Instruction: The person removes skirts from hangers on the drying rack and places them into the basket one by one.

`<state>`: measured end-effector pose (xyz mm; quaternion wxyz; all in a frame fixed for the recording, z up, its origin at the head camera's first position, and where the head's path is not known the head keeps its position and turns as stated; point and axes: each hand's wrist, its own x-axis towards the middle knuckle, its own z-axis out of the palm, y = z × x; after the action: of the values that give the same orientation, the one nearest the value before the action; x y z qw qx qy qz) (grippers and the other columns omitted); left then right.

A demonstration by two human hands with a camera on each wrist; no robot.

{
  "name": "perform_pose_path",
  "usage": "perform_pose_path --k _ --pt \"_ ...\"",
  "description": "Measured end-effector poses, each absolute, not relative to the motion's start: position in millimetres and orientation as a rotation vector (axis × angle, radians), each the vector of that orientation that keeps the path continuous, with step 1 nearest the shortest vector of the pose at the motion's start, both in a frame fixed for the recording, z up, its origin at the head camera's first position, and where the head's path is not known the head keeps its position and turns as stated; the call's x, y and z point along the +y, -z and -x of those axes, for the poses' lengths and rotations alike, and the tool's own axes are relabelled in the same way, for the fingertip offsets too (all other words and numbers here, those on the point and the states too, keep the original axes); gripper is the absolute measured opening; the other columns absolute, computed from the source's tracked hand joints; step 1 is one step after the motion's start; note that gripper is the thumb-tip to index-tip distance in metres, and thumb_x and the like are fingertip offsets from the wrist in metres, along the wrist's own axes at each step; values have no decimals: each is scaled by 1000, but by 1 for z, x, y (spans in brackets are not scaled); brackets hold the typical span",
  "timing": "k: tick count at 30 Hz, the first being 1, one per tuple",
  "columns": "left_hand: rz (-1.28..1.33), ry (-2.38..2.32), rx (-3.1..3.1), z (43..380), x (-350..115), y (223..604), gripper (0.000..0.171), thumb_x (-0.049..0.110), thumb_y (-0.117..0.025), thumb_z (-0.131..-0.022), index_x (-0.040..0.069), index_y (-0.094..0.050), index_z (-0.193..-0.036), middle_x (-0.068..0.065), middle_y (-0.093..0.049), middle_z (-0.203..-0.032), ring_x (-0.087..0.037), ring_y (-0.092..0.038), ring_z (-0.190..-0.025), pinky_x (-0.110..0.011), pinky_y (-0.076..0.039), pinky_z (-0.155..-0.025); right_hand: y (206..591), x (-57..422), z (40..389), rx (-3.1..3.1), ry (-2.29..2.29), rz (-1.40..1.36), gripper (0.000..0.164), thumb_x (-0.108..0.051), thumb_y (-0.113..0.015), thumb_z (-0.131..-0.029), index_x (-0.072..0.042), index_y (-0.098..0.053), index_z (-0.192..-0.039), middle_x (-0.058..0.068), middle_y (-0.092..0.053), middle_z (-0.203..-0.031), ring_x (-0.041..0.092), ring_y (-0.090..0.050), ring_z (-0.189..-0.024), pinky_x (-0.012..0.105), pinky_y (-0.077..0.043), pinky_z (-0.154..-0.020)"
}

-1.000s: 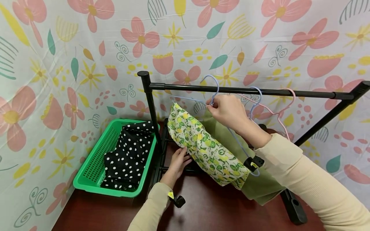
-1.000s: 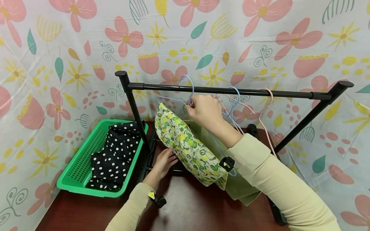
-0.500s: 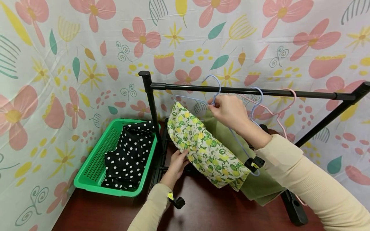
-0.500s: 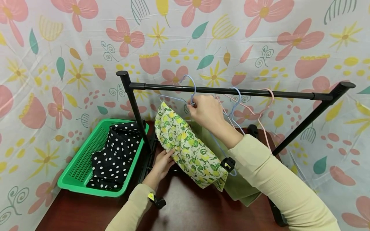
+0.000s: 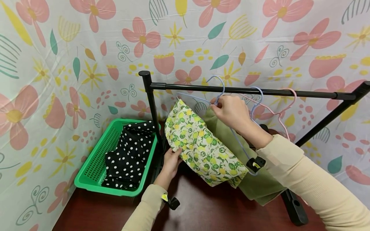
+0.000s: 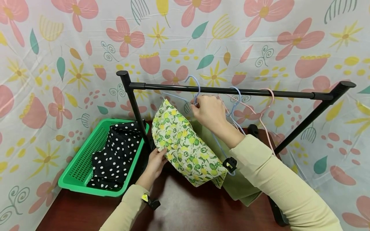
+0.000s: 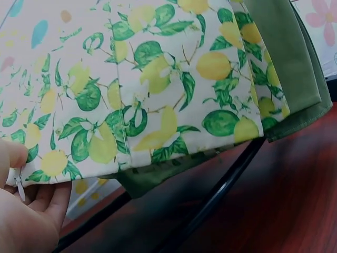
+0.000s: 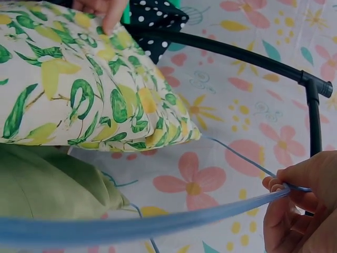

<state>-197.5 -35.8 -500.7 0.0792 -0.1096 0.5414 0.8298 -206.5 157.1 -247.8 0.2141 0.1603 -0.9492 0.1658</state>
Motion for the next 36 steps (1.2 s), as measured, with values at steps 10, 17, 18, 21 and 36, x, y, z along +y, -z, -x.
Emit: perform_pose_path --k 10,17,18,21,36 --pt "323 -2544 1692 193 -52 479 25 18 -59 -91 4 -55 -111 0 -61 -88 -11 -61 -83 -27 -50 -75 249 159 208 -2630 -457 -421 43 -20 -62 -86 -13 -44 -47 4 -45 -47 16 -37 -39 26 -23 -36" --pt "279 -2547 1732 192 -62 461 28 14 -61 -89 3 -55 -114 -1 -63 -94 -11 -62 -85 -26 -51 -75 250 162 209 -2616 -449 -405 45 -20 -60 -87 -13 -42 -46 4 -42 -48 17 -35 -38 26 -22 -37" --pt "265 -2543 1741 192 -63 458 28 13 -60 -89 3 -55 -115 -2 -63 -96 -11 -62 -85 -25 -51 -75 251 162 209 -2618 -448 -401 45 -20 -61 -87 -13 -42 -47 4 -42 -48 17 -35 -38 26 -22 -37" --pt "231 -2542 1751 191 -67 447 28 10 -60 -89 3 -55 -115 -4 -63 -99 -12 -62 -86 -25 -51 -75 251 164 210 -2624 -432 -395 43 -20 -61 -87 -12 -44 -48 5 -43 -49 17 -35 -39 27 -23 -37" --pt "19 -2466 1923 183 -79 399 33 5 -59 -89 6 -54 -121 -9 -63 -106 -12 -62 -83 -23 -51 -70 252 168 208 -2632 -393 -370 37 -20 -63 -86 -11 -51 -52 6 -50 -53 18 -41 -41 28 -27 -37"
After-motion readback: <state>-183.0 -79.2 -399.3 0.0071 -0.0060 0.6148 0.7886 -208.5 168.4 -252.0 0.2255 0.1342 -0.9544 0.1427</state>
